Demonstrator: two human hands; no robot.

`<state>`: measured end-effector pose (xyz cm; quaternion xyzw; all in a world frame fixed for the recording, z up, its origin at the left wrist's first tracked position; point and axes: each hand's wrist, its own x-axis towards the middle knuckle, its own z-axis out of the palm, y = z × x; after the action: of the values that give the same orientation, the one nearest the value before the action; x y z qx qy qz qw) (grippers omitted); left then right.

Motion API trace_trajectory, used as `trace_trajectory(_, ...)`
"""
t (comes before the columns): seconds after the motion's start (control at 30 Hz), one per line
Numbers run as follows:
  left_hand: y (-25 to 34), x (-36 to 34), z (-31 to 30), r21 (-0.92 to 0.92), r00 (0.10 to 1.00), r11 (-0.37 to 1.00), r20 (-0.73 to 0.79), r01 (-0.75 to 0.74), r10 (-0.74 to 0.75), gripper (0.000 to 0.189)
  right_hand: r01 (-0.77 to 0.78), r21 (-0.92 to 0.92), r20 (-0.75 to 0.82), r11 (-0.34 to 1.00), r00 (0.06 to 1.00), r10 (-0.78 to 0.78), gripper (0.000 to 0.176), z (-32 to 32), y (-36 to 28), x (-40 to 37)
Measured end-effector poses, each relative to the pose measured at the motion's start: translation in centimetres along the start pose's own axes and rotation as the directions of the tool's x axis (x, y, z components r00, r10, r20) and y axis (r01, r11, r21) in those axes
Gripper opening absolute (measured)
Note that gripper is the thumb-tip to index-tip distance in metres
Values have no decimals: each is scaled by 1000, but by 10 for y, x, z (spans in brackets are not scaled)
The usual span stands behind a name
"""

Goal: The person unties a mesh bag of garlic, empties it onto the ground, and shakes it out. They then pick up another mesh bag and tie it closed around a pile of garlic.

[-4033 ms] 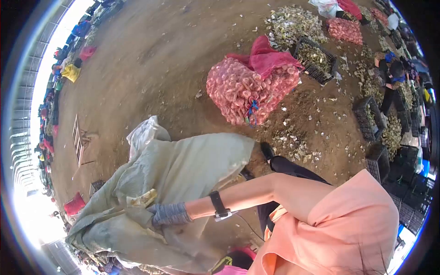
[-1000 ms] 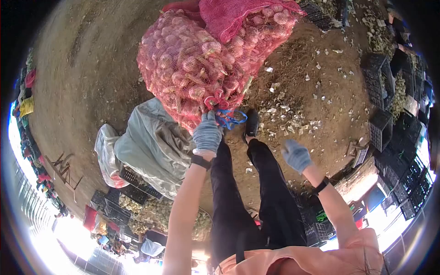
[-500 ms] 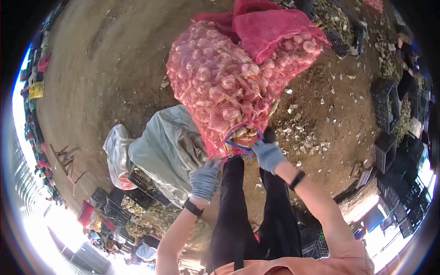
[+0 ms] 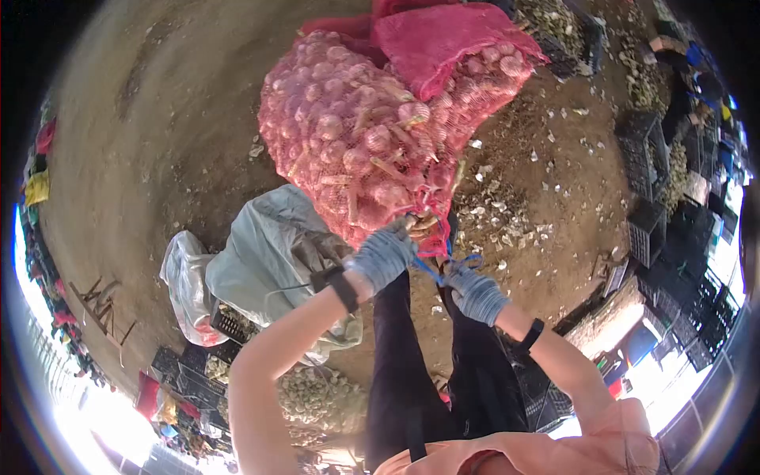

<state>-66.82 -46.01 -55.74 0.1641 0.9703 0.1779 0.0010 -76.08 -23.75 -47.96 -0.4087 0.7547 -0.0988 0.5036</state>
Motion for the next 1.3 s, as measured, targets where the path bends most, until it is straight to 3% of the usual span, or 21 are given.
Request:
trace_trajectory(0.03, 0, -1, -18, -17, 1000, 1000, 5, -15, 15, 28, -55, 26, -61, 998, 997, 56, 34, -5, 0, -6)
trace_trajectory(0.1, -3, 5, -48, -463, 838, 713, 425, 527, -343, 17, 6, 143, -159, 990, 987, 17, 37, -12, 7, 2)
trace_trajectory(0.2, 12, -4, -96, -454, 884, 760, 201, 466, -422, 3, 11, 483, -235, 876, 965, 117, 39, -43, -7, 23)
trace_trajectory(0.27, 23, 1, -147, -388, 941, 858, 109, 338, -321, 12, -86, 834, -75, 545, 961, 266, 34, -54, -23, 45)
trace_trajectory(0.3, 33, -2, -158, -385, 944, 863, 119, 329, -307, 12, -81, 843, -79, 531, 959, 272, 34, -52, -31, 59)
trace_trajectory(0.37, 53, -11, -176, -409, 941, 852, 226, 327, -252, 12, -109, 948, 174, -301, 964, 201, 27, -44, -53, 85)
trace_trajectory(0.4, 56, -17, -178, -402, 942, 858, 232, 322, -245, 12, -100, 945, 168, -310, 966, 198, 27, -45, -63, 96)
trace_trajectory(0.47, 58, -27, -170, -409, 935, 856, 286, 317, -209, 14, -107, 653, 329, -750, 932, 153, 21, -49, -76, 109)
trace_trajectory(0.57, 49, -39, -167, -331, 941, 881, 113, 337, -318, 39, 76, 712, 68, -698, 982, 176, 15, -77, -76, 88)
trace_trajectory(0.6, 45, -38, -157, -521, 803, 638, 177, 567, -569, 46, 113, 739, -11, -664, 988, 156, 9, -82, -71, 84)
trace_trajectory(0.67, 26, -24, -154, -415, 565, 436, 267, 799, -780, 50, 146, 793, -33, -592, 980, 198, 8, -86, -70, 84)
trace_trajectory(0.77, 9, 18, -132, -394, 463, 407, 52, 824, -885, 41, 186, 853, -55, -488, 961, 270, 7, -90, -78, 94)
trace_trajectory(0.9, -7, 19, -75, -226, 506, 480, 75, 848, -859, 35, 236, 798, -49, -554, 942, 331, 14, -86, -102, 109)
trace_trajectory(0.97, -23, 5, -52, -327, 561, 561, -106, 760, -821, 32, 345, 695, -85, -630, 910, 405, 16, -67, -103, 126)
trace_trajectory(1.0, -22, 5, -49, -815, 290, 148, 25, 561, -957, 32, 338, 694, 2, -635, 882, 472, 16, -66, -110, 139)
trace_trajectory(1.03, -31, 1, -53, -953, 256, 28, 52, 300, -965, 30, 354, 690, -12, -631, 877, 479, 16, -71, -118, 147)
trace_trajectory(1.1, -36, -10, -69, -974, 85, -214, 220, 81, -972, 30, 203, 470, 225, -859, 914, 339, 17, -78, -133, 161)
trace_trajectory(1.17, -60, -53, -65, -756, 10, -650, 653, 82, -758, 30, 65, 618, 243, -783, 932, 270, 21, -70, -153, 184)
trace_trajectory(1.2, -56, -64, -63, -822, 266, -103, 297, 561, -917, 27, 163, 666, 142, -728, 931, 338, 12, -79, -164, 184)
trace_trajectory(1.23, -51, -66, -63, -821, 278, -93, 294, 563, -914, 27, 174, 660, 133, -731, 931, 341, 12, -79, -164, 184)
trace_trajectory(1.3, -40, -66, -61, -906, 14, -420, 421, 51, -907, 12, 162, 762, 133, -627, 908, 396, 12, -75, -163, 182)
